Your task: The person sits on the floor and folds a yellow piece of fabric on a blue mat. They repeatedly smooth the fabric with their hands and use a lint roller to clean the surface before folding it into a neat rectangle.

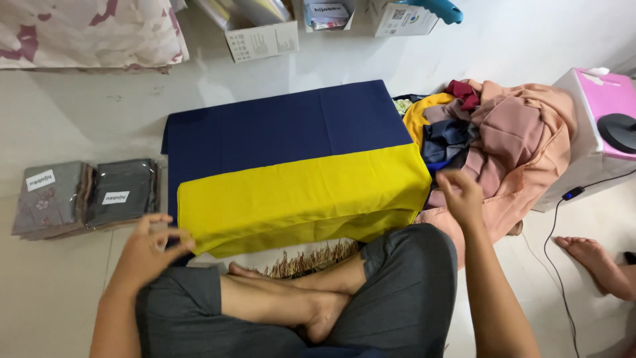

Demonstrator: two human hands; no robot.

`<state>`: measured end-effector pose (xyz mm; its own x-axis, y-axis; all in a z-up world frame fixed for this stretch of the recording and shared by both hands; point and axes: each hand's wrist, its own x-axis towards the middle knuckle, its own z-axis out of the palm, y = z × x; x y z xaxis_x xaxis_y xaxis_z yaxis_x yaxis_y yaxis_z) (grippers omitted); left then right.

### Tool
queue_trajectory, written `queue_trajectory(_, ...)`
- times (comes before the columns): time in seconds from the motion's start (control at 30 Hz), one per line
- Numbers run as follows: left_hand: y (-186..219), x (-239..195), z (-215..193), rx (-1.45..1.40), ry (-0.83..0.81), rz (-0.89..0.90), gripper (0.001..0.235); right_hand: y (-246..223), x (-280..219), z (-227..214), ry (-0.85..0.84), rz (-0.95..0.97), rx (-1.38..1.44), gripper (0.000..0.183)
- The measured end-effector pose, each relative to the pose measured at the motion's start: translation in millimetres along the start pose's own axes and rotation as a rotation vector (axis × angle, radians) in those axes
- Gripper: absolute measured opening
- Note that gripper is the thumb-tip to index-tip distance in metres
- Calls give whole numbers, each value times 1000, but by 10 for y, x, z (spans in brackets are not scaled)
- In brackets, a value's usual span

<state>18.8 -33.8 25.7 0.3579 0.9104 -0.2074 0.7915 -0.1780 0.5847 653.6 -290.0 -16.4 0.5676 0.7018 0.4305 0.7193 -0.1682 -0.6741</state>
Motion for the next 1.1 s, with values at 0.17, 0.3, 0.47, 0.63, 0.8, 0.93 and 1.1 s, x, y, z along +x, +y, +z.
queue_trajectory(0.17,-449,1033,297,81,429,389,37,471,747,580,-20,-89,-66,27)
queue_trajectory(0.3,-526,1607,354,266,200,187,35,451,1067,758,-194,-84,-140,31)
queue_trajectory(0.47,-374,1591,262,278,133,114,33,510,1211,770,-284,-29,-218,27)
queue_trajectory(0.63,-310,1567,231,245,69,88,35,582,1244,855,-324,65,-176,20)
queue_trajectory(0.8,-163,1227,176,-89,97,10,36,832,1124,896,-95,-159,-61,4)
queue_trajectory(0.93,-376,961,353,-526,188,91,35,456,639,633,60,-126,125,4)
queue_trajectory(1.1,-130,477,331,-789,545,294,6,37,361,240,417,-344,93,6)
